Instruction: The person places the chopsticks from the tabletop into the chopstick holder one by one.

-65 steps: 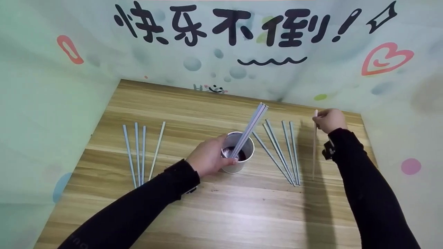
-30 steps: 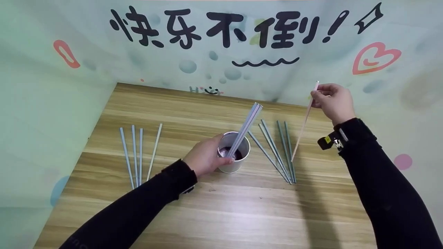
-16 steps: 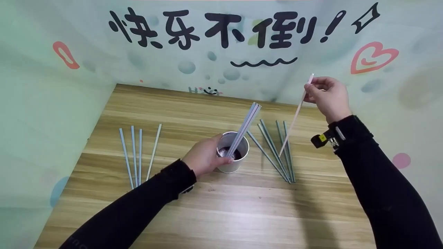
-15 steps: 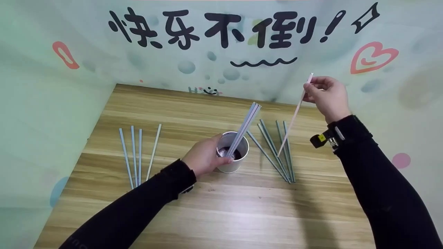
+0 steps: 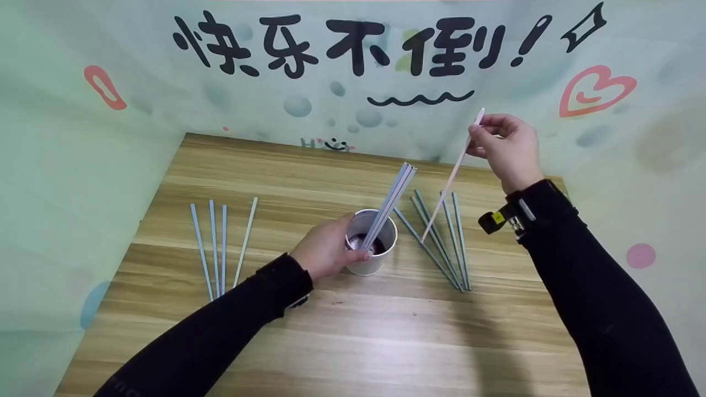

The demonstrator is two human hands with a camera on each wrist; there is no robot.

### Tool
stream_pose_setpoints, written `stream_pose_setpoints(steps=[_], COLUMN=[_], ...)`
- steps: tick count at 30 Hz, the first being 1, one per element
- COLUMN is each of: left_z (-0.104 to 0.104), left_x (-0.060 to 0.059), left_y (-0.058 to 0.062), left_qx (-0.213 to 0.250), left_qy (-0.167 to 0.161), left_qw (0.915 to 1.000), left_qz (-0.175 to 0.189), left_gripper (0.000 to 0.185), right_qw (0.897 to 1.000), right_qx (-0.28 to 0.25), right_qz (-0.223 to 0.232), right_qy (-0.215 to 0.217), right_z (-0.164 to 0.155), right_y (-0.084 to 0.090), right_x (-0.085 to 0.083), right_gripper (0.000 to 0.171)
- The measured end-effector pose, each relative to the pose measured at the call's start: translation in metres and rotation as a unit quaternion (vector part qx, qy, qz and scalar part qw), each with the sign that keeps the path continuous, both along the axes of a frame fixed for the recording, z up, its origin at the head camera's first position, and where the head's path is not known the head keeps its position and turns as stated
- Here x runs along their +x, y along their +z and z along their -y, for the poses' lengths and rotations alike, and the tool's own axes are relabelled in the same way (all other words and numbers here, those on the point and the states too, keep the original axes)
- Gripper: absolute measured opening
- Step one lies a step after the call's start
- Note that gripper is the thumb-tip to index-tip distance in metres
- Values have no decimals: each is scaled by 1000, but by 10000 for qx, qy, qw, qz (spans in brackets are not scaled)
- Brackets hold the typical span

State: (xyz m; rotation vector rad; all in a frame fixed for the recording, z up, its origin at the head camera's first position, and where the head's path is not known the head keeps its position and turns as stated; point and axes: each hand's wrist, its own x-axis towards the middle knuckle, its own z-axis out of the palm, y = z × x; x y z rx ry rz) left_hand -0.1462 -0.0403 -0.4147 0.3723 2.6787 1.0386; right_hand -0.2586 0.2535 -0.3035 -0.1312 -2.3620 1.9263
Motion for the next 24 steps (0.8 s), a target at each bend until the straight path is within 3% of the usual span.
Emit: stream_pose_setpoints(steps=[11, 24], left_z=[0, 0], left_x=[2, 0], left_y=[1, 0], left_qx=[-55, -90], left_qy=[15, -38], left_qw=[9999, 9999], left_qz=[-111, -97], left_gripper=[81, 77], right_qw=[9966, 9967], right_qx=[-779, -730], right_qz=[-267, -299], right_qy=[87, 176], right_z=[22, 39], right_y=[0, -11], right_x=[0, -1], right_gripper=[19, 16])
